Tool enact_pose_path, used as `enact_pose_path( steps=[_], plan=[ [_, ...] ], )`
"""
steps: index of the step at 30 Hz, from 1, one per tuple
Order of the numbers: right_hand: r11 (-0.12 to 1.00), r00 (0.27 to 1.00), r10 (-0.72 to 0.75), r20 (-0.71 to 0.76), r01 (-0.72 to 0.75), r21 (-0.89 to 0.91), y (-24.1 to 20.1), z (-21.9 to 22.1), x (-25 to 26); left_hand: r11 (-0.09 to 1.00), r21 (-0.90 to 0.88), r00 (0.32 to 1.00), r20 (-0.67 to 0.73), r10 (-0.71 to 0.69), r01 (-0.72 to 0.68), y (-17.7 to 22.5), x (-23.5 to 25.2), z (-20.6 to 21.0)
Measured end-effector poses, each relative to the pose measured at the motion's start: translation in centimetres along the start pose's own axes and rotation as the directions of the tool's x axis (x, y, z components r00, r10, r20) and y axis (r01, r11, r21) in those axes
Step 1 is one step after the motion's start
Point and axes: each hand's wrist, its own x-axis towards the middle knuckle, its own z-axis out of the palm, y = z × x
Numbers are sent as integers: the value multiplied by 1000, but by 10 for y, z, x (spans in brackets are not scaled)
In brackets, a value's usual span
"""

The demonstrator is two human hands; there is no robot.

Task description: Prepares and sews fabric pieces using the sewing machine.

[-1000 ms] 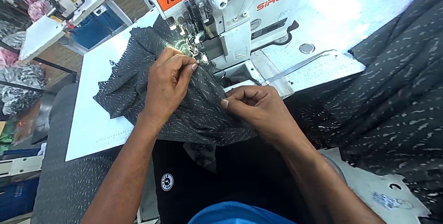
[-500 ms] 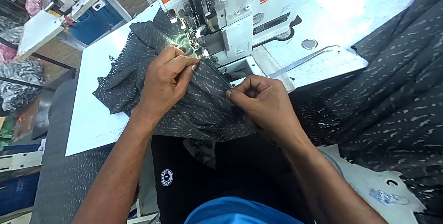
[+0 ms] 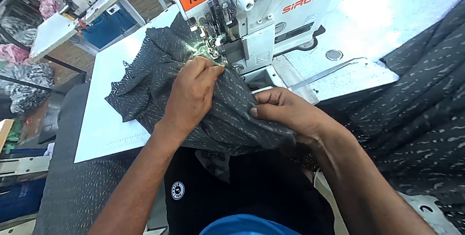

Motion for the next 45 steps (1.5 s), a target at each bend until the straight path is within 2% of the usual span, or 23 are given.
enact_pose_path(
  steps=[4,8,11,18,21,23,25,27,29,30,32,35,40,45],
  plan=[
    [1000,1000,-29,-10,29,-9,3,0,-2,1000,-15,999,-33,-16,15,-6,-7,4],
    [997,998,-66,10,67,-26,2,1,-4,997,-29,997,17,-75,75,1,-8,-1],
    [996,996,-83,-40,81,-41,2,2,-4,995,-14,995,24,-95,95,2,-7,0],
    [990,987,-127,-97,120,-79,2,10,8,996,-78,997,58,-48,53,-24,1,-3],
    [964,969,-206,-138,177,-199,6,12,9,991,-90,986,144,-82,95,-21,0,-13],
    [896,927,-337,-167,261,-358,10,11,12,992,-67,985,145,-96,107,-17,-1,-13],
    [830,893,-433,-118,345,-437,12,7,13,993,-34,985,136,-108,114,-12,-1,-11],
    [891,921,-387,-49,360,-275,9,2,13,992,1,984,128,-124,125,-7,0,-10],
    [963,963,-266,40,267,-30,8,-1,11,993,12,985,127,-118,117,-8,0,-9],
    [978,975,-209,76,208,28,7,-1,10,994,-7,985,132,-109,111,-12,0,-10],
    [991,988,-134,78,134,8,5,3,8,993,-67,987,136,-89,99,-22,1,-11],
    [994,994,-96,57,98,-38,5,8,5,990,-120,988,140,-62,79,-34,5,-9],
    [995,992,-95,84,98,-32,4,14,3,988,-152,979,202,5,26,-43,11,-13],
    [986,987,-137,86,144,-80,7,17,1,990,-139,980,199,17,11,-41,8,-13]
  ],
)
